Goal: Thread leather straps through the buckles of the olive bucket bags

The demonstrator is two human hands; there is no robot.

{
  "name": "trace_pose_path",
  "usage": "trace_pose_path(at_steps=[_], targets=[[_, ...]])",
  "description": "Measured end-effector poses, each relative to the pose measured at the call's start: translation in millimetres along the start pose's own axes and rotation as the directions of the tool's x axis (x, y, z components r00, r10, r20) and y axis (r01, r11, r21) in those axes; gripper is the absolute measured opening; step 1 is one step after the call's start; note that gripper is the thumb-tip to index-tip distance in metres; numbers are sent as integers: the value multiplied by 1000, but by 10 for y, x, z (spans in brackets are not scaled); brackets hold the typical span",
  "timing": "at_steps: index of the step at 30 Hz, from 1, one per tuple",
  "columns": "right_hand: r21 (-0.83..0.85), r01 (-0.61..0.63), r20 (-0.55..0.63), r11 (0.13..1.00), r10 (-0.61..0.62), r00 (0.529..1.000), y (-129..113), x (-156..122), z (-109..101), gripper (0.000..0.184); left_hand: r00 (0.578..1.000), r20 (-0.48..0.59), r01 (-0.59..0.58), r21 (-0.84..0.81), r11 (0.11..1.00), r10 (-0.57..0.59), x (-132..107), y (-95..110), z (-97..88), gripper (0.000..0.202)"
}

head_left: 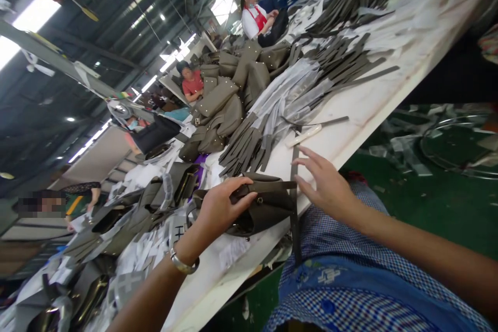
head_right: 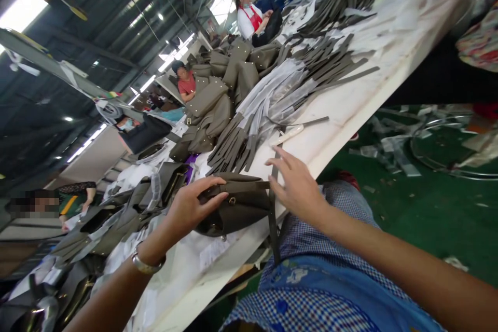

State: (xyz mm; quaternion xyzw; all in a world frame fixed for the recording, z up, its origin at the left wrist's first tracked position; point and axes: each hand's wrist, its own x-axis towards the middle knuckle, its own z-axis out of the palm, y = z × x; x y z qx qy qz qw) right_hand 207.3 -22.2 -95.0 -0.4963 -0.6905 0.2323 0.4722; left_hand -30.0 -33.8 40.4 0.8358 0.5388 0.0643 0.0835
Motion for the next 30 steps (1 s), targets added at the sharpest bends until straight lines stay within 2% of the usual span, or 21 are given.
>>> trace_pose_path(at_steps=[2,4,6,9,12,15,20,23,27,30], targets=[[112,162,72,980,-171,983,-251,59,64,27,1000,13,14,8,1000,-14,3,50,-14,26],[243,180,147,953,-220,964,-428,108,151,24,999,17,37,1,999,-37,6,103,-31,27],[331,98,176,939,-163,971,-492,141,240,16,995,12,95,-35,995,-94,11,145,-43,32],[442,-71,234,894,-39,971,-439,178,334,7,971,52,238,-156,959,-233,24,163,-33,44],[539,-245,345,806,54,937,-357,220,364,5,942,122,335,-253,908,-314,48,138,0,41],[576,-357,408,736,119,905,-329,254,355,9,930,146,367,-286,885,-339,78,121,29,36],[554,-382,397,740,169,902,-328,255,350,9,914,184,406,-352,843,-362,133,160,42,35],[590,-397,394,703,178,902,-306,246,386,14,905,186,425,-359,831,-382,166,182,46,33],[663,-411,397,626,171,902,-275,251,454,12,913,157,407,-286,867,-377,213,169,41,29],[664,-423,397,617,189,898,-259,264,492,13,916,160,398,-233,887,-368,252,143,35,28]])
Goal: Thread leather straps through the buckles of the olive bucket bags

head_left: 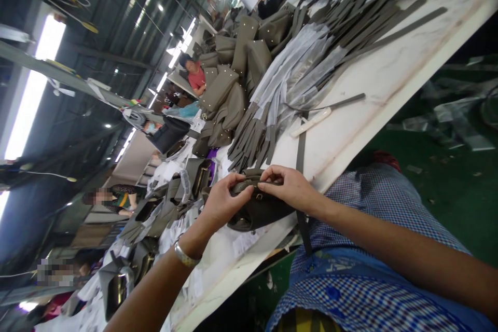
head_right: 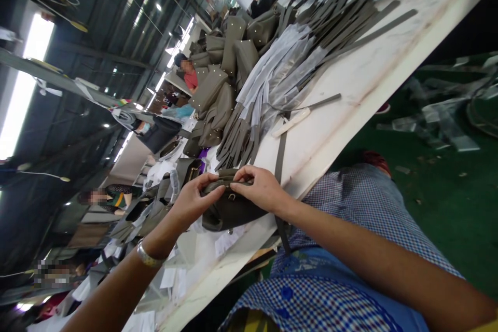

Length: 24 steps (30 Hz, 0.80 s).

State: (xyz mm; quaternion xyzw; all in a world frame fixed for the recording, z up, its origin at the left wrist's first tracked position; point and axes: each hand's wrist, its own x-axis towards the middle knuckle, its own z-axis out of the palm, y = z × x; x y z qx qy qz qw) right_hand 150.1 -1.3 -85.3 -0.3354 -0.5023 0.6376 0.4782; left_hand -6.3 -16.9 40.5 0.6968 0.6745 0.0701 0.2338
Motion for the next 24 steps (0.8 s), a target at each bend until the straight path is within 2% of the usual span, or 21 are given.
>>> trace_pose_path(at_steps=[7,11,14,16,17,18,19,20,21,23,24], targets=[[-10,-5,-19,1000,5,1000,43,48,3,16,999,-29,29,-86,996,-31,79,-64,61,26],[-60,21,-9,998,-22,1000,36,47,36,14,999,-39,-9,-99,995,5,76,-137,116,22],[-112,69,102,991,-57,993,12,98,-61,15,997,-70,-33,-81,996,27,63,-184,140,19],[-242,166,220,956,-112,969,-9,193,-257,17,994,-93,-58,-49,997,54,55,-206,150,19],[-386,235,257,892,-141,956,-22,260,-395,19,992,-104,-71,-37,997,67,51,-215,154,19],[-551,295,271,780,-168,948,-33,340,-550,21,990,-115,-79,-30,996,75,47,-221,156,19],[-719,327,262,614,-198,945,-43,428,-714,23,989,-123,-82,-32,996,77,43,-226,158,18],[-873,294,228,389,-207,951,-47,524,-875,25,989,-126,-80,-41,996,74,39,-230,159,18],[-928,247,195,279,-203,960,-45,622,-1025,25,989,-129,-77,-52,996,70,35,-234,158,17],[-972,174,145,157,-182,973,-20,813,-1264,26,988,-140,-80,-69,994,69,29,-240,154,17],[-980,153,131,131,-160,978,-2,897,-1347,24,986,-146,-88,-76,993,76,26,-244,150,18]])
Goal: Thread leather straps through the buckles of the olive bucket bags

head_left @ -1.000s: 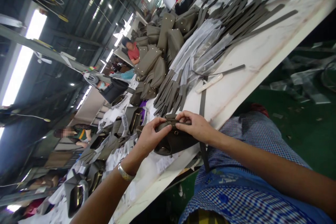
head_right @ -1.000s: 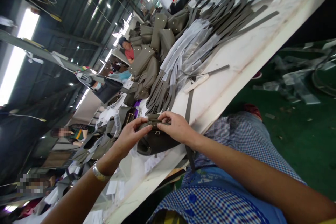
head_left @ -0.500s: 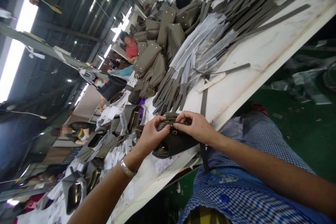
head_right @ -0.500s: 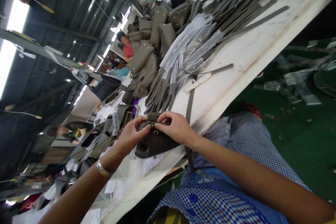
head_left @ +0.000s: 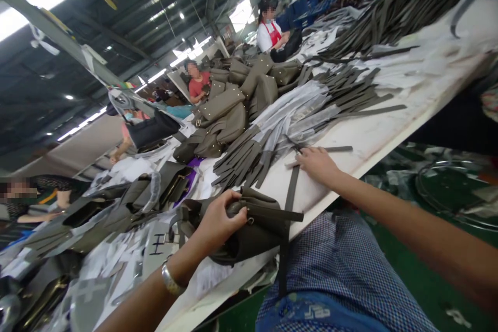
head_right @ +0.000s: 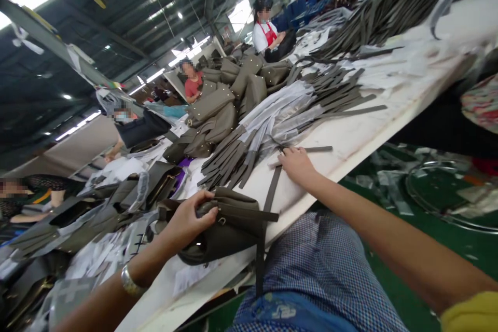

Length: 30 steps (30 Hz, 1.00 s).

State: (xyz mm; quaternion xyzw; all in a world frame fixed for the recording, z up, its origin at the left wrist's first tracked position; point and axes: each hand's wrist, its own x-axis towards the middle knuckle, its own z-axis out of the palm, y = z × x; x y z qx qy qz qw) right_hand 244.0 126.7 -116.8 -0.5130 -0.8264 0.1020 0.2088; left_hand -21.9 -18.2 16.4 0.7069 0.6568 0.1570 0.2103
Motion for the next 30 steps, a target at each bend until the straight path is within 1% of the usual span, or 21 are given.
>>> trace_pose_path(at_steps=[2,4,6,7,8,9,10,11,12,13,14,15,16,17,19,21,23,25,30], targets=[[-42,-16,46,999,18,999,123,111,32,17,1000,-13,-18,-9,1000,18,-5,-5,-9,18],[-43,-15,91,999,19,996,168,171,30,12,1000,-17,-24,-14,1000,24,-8,-13,-16,19],[-28,-10,115,1000,13,993,143,156,-30,16,1000,-13,-22,-20,1000,22,-9,-28,-18,20],[0,-16,112,1000,16,994,101,115,-82,20,1000,-12,-23,-22,999,23,-9,-39,-17,21],[76,-36,90,996,29,996,34,50,-142,24,1000,-13,-27,-26,999,26,-8,-53,-14,21],[186,-60,59,981,50,997,-60,-38,-207,28,999,-17,-33,-30,999,32,-8,-68,-10,21],[376,-97,16,921,99,995,-181,-147,-270,31,999,-25,-41,-34,999,40,-9,-83,-5,22],[598,-118,-19,793,161,987,-327,-270,-325,33,998,-32,-49,-38,998,48,-10,-98,1,22],[753,-112,-30,649,204,978,-491,-401,-370,37,998,-39,-57,-41,997,56,-12,-112,7,23],[848,-107,-30,519,249,968,-667,-532,-401,39,997,-44,-64,-43,997,62,-15,-123,14,23],[903,-127,14,411,269,963,-845,-657,-420,37,996,-50,-70,-42,997,68,-19,-132,20,23],[927,-158,67,341,265,962,-1016,-769,-430,34,996,-57,-76,-40,996,73,-24,-139,26,23],[929,-182,99,323,257,961,-1174,-864,-433,32,995,-62,-79,-37,996,77,-30,-144,32,22],[919,-192,107,345,250,962,-1313,-941,-433,30,995,-65,-83,-36,996,81,-36,-148,37,22],[869,-176,61,463,252,966,-1526,-1038,-427,28,994,-66,-93,-36,995,90,-47,-151,47,21],[793,-133,-32,594,259,965,-1657,-1077,-418,26,992,-67,-106,-34,994,103,-56,-152,53,21],[729,-98,-105,677,252,962,-1731,-1081,-404,24,991,-70,-115,-28,993,113,-61,-150,57,21],[698,-71,-144,712,237,961,-1771,-1071,-384,23,991,-73,-118,-29,993,115,-64,-145,56,20],[666,-52,-175,744,224,959,-1825,-1057,-333,19,989,-84,-126,-36,991,123,-72,-131,51,19]])
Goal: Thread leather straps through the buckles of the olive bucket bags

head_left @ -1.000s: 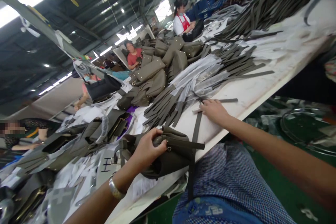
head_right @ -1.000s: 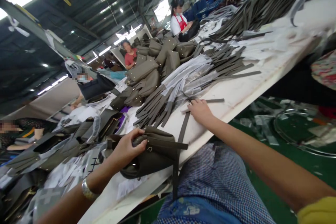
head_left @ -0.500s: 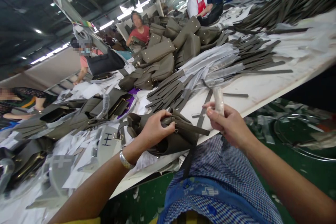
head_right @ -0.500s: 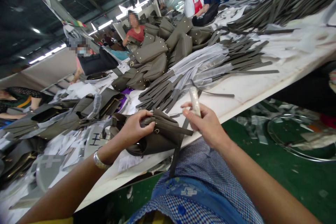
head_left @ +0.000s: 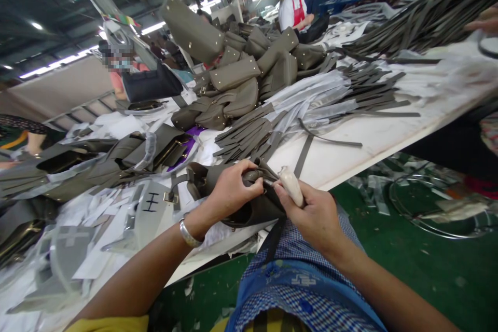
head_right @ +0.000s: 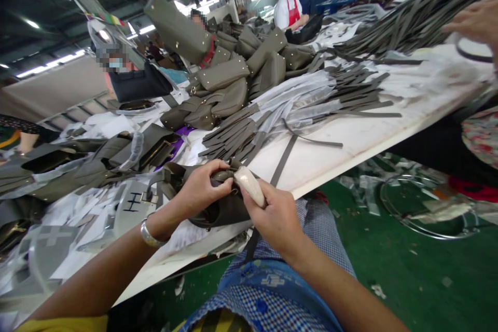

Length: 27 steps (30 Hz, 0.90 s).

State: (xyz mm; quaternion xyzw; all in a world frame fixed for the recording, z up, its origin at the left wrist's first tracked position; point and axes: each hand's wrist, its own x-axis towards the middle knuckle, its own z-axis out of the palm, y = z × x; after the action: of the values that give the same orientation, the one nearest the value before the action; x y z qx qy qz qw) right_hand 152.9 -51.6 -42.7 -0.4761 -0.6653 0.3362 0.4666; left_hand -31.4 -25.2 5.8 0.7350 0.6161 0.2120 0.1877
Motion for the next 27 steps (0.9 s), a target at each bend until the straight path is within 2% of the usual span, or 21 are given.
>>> trace_pose_path(at_steps=[6,13,16,19,22,24,25,27], targets=[[-72,17,-12,997,-18,1000,-6,-22,48,20,998,-59,-13,-4,1000,13,-44,35,44,21],[-27,3,78,1000,-1,997,-1,-85,96,19,993,-109,-50,-39,998,45,-178,51,90,20],[2,-37,96,999,37,995,-20,-101,149,19,990,-123,-76,-35,997,71,-193,20,109,20],[111,-127,67,986,120,990,-18,-72,152,21,992,-105,-77,-26,997,74,-151,-11,106,19],[266,-269,189,926,224,956,86,71,48,32,994,-51,-94,-37,995,92,-97,-5,15,17],[285,-325,253,902,256,933,229,275,-52,39,993,5,-121,-48,991,121,-99,14,-116,28],[246,-302,202,921,256,946,314,411,-97,41,992,29,-125,-52,991,126,-122,18,-200,37],[15,-187,14,982,186,982,486,725,-153,43,994,43,-99,-41,994,101,-214,-2,-385,50]])
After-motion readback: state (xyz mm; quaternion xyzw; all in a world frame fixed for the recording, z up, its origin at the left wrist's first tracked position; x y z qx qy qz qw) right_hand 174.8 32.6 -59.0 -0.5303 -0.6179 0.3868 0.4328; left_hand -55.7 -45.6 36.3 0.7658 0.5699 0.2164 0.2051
